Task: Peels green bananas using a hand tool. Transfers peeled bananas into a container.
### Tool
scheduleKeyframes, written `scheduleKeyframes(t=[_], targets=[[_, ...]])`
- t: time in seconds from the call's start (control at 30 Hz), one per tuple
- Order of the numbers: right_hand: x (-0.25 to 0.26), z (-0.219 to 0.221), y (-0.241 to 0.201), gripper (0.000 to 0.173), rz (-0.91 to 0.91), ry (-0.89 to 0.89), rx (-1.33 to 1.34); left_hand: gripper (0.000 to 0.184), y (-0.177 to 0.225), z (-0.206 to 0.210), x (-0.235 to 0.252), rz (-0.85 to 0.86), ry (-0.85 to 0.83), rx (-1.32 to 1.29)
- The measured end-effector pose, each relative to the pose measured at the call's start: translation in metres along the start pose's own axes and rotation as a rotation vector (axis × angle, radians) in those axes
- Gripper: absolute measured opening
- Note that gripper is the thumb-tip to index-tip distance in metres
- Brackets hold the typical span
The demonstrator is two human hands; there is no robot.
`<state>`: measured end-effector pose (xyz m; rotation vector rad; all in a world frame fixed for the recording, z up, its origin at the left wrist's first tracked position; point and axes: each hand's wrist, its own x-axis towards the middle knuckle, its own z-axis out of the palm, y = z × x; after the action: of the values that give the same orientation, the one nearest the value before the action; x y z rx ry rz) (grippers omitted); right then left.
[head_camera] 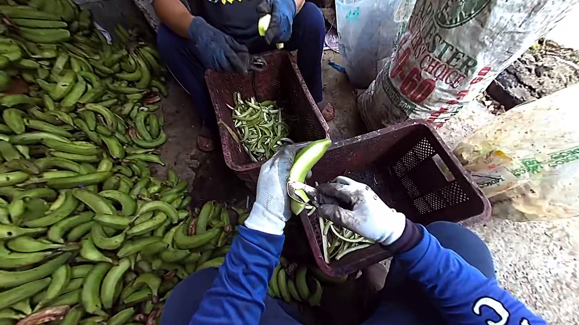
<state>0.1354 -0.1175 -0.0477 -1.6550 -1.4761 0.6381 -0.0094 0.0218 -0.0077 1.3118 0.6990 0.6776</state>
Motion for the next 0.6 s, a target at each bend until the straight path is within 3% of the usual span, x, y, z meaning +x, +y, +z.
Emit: scheduleKeyframes(t=[0.1, 0.23, 0.33, 0.4, 0.47, 0.6], targets=[[0.002, 0.003, 0.006, 0.042, 0.022, 0.077, -0.034, 0.039, -0.003, 0.004, 0.000, 0.034, -0.017, 0.040], [0.015, 0.000, 0.023, 0.039, 0.037, 0.434, -0.195, 0.040, -0.008, 0.007, -0.005, 0.018, -0.009, 0.160], [0.024, -0.030, 0.033, 0.048, 0.296, 0.567, -0.179, 0.056, -0.006, 0.007, -0.003, -0.148, 0.020, 0.040], [0.020, -0.047, 0.030, 0.050, 0.354, 0.522, -0.123, 0.058, -0.005, 0.001, 0.001, -0.213, -0.030, -0.064], [0.010, -0.049, 0.019, 0.046, 0.303, 0.430, -0.029, 0.052, -0.005, -0.006, 0.006, -0.210, -0.057, -0.098], [-0.007, -0.029, -0.007, 0.035, 0.126, 0.168, 0.211, 0.050, -0.005, -0.007, 0.008, -0.018, -0.025, 0.031]])
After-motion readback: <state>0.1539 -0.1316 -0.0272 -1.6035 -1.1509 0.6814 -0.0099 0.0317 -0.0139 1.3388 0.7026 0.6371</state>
